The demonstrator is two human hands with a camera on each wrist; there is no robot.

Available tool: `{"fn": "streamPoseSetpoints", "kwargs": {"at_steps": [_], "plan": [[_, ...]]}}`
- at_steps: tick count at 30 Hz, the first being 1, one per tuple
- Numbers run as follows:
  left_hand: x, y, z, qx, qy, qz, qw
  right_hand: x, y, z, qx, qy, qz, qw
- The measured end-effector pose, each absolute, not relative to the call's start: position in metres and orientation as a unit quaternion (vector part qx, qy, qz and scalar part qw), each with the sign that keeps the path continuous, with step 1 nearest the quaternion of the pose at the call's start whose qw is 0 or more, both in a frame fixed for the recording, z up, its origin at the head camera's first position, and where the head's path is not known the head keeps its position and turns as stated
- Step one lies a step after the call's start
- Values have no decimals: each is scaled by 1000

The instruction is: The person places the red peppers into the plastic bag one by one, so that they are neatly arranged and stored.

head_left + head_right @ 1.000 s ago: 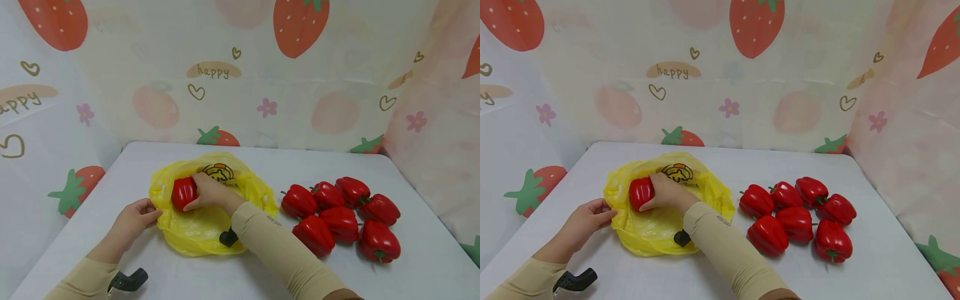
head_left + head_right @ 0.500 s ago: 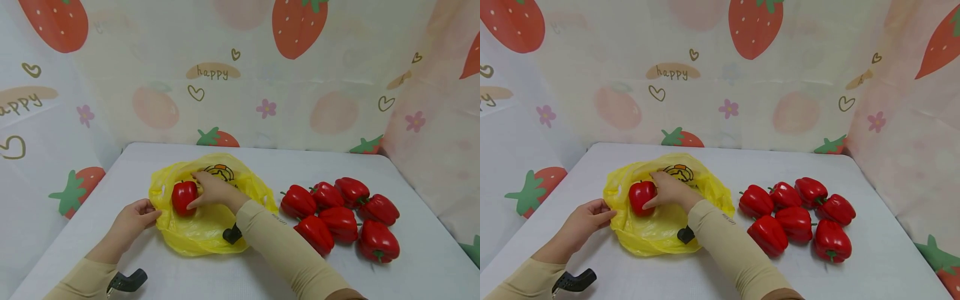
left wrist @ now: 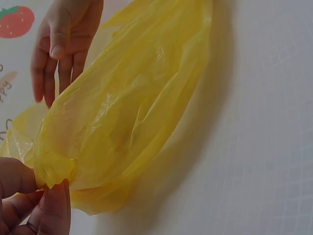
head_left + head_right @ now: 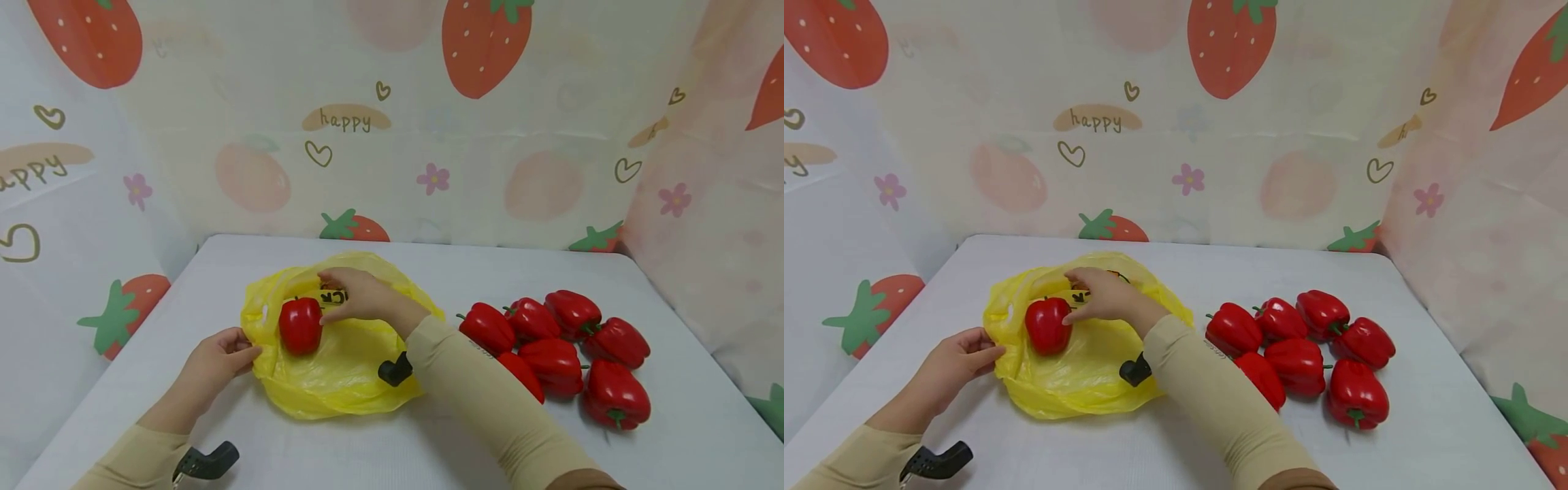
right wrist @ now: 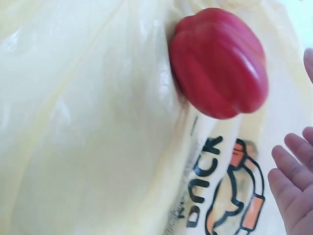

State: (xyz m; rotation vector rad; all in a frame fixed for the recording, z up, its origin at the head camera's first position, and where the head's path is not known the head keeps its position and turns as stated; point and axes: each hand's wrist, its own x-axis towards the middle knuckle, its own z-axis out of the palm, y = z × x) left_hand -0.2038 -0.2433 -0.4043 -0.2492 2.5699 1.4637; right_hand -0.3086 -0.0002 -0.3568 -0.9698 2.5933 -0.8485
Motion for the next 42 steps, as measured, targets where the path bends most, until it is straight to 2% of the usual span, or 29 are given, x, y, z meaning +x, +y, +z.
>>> {"fn": "streamPoseSetpoints", "kwargs": {"at_steps": [25, 42], "plan": [[-204, -244, -407, -87, 861, 493, 85, -299, 74, -296, -341, 873, -337, 88], [-206, -242, -408, -88, 861, 493, 85, -290, 127, -277, -302, 883, -355, 62]]}}
